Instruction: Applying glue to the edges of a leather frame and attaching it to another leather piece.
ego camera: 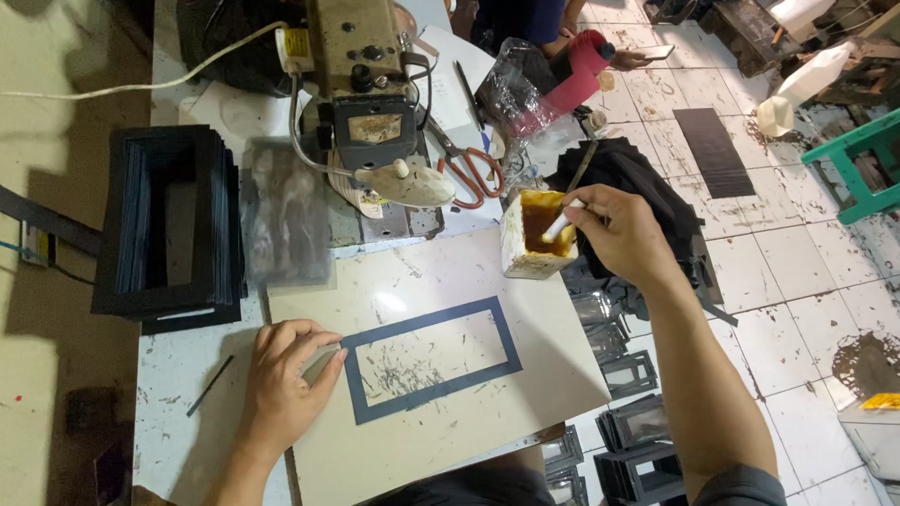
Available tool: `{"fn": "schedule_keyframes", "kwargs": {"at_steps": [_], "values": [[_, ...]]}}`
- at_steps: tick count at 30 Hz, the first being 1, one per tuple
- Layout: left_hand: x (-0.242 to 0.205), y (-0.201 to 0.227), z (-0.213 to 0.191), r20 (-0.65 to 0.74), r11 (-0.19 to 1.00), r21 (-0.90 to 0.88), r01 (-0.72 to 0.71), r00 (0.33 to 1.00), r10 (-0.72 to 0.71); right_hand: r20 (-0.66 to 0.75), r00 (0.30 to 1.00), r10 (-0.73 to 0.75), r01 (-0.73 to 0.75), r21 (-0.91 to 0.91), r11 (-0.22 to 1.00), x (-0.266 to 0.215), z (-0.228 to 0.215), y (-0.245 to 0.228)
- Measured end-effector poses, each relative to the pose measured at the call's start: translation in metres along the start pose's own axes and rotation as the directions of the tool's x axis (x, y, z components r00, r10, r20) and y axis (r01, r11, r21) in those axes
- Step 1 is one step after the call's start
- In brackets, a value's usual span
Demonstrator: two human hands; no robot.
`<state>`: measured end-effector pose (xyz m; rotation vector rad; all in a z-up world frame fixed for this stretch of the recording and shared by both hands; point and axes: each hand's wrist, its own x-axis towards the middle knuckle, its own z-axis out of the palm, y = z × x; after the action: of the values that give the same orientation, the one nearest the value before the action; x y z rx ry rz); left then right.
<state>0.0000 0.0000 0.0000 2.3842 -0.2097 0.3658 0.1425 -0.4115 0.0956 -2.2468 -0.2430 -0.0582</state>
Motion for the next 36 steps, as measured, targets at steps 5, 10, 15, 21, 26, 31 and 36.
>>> {"fn": "schedule_keyframes", "kwargs": {"at_steps": [5, 10, 15, 21, 26, 31, 36], "values": [[0.001, -0.001, 0.000, -0.008, 0.999, -0.034, -0.001, 1.000, 0.001, 0.041, 0.994, 0.098, -0.097, -0.034, 0.995, -0.005, -0.001, -0.012], [0.001, -0.005, 0.003, -0.027, 0.999, -0.034, -0.029, 0.999, 0.028, 0.242, 0.969, -0.040, 0.056, -0.062, 0.996, -0.025, -0.013, -0.062], [0.000, -0.010, 0.006, -0.099, 0.993, -0.049, -0.104, 0.990, 0.099, 0.097, 0.952, -0.289, 0.204, 0.502, 0.841, -0.063, -0.001, -0.130], [-0.002, -0.013, 0.004, -0.076, 0.991, -0.113, -0.076, 0.995, 0.068, 0.207, 0.934, -0.292, 0.254, 0.193, 0.948, -0.069, 0.138, -0.111], [-0.005, -0.020, 0.008, -0.062, 0.992, -0.113, -0.051, 0.997, 0.045, 0.243, 0.949, -0.198, 0.166, 0.147, 0.975, -0.071, 0.200, -0.104], [-0.004, -0.024, 0.014, -0.072, 0.992, -0.108, -0.064, 0.996, 0.056, 0.227, 0.954, -0.195, 0.180, 0.084, 0.980, -0.071, 0.214, -0.105], [-0.005, -0.027, 0.018, -0.061, 0.994, -0.094, -0.054, 0.997, 0.049, 0.225, 0.959, -0.175, 0.166, 0.059, 0.984, -0.068, 0.217, -0.106]]}}
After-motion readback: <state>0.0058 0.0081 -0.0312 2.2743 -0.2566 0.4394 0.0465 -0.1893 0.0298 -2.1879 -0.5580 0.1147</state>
